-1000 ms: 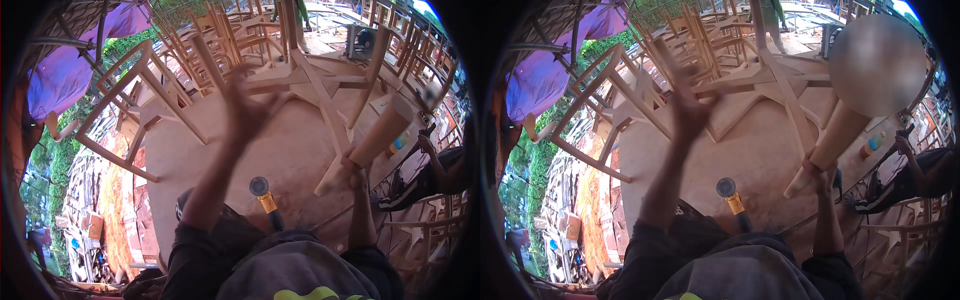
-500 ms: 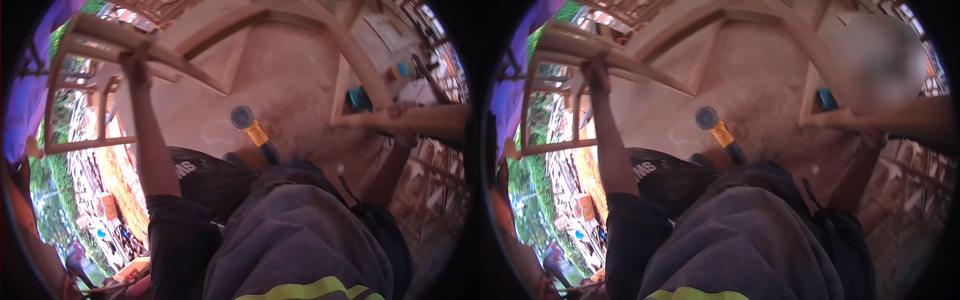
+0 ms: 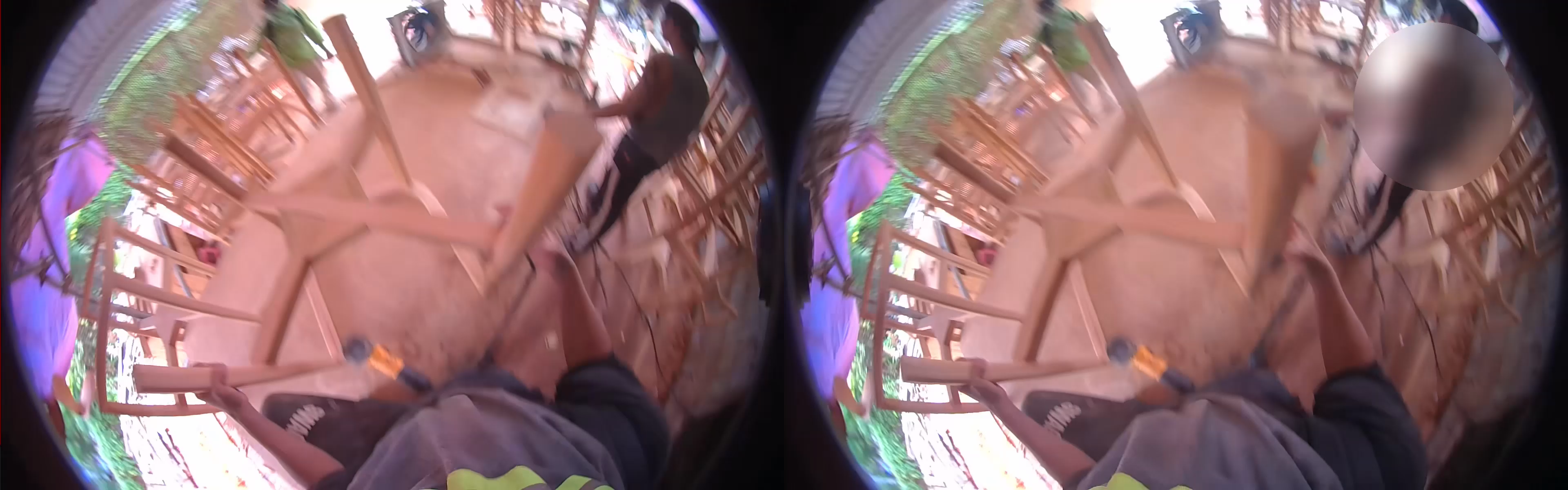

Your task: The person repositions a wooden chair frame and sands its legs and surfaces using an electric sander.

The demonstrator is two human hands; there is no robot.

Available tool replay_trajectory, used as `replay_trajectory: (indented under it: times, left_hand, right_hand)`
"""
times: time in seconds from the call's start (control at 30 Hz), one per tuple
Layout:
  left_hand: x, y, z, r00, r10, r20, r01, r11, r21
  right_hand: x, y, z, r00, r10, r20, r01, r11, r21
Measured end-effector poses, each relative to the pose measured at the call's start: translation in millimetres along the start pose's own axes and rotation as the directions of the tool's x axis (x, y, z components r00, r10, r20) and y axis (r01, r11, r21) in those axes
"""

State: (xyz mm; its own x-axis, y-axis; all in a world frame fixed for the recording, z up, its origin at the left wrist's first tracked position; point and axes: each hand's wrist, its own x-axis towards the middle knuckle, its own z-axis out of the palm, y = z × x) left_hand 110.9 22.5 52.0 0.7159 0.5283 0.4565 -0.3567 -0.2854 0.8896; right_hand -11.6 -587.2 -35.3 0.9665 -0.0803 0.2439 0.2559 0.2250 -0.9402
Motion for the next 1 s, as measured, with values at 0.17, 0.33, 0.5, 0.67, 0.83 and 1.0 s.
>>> replay_trajectory:
  times: [0.17,0.33,0.5,0.67,0.83,1.0]
  left_hand:
    - [-22.7,19.4,10.1,0.989,-0.098,0.108,0.109,0.99,-0.094]
    - [-38.4,34.1,-12.8,0.976,-0.168,0.135,0.167,0.986,0.023]
    - [-94.7,72.5,-10.7,0.995,-0.064,-0.076,0.08,0.97,0.228]
    - [-180.4,81.1,50.6,0.909,-0.176,0.377,0.132,0.981,0.141]
    - [-246.0,99.0,147.6,0.483,-0.088,0.871,-0.074,0.987,0.141]
    - [-273.8,145.1,187.6,-0.082,0.038,0.996,-0.219,0.974,-0.056]
  right_hand:
    - [6.5,146.0,-143.8,0.882,0.086,-0.464,-0.282,0.884,-0.373]
    - [18.1,231.9,-113.9,0.789,0.113,-0.604,-0.606,-0.017,-0.795]
    - [-7.0,343.9,-202.7,0.827,0.102,-0.552,-0.555,0.294,-0.778]
    - [-45.0,108.3,-83.0,0.815,0.091,-0.572,-0.575,0.254,-0.778]
    - [-131.2,20.2,-19.0,0.912,-0.078,-0.404,-0.334,0.434,-0.837]
    - [-140.4,-30.1,62.5,0.977,-0.1,-0.187,-0.104,0.539,-0.836]
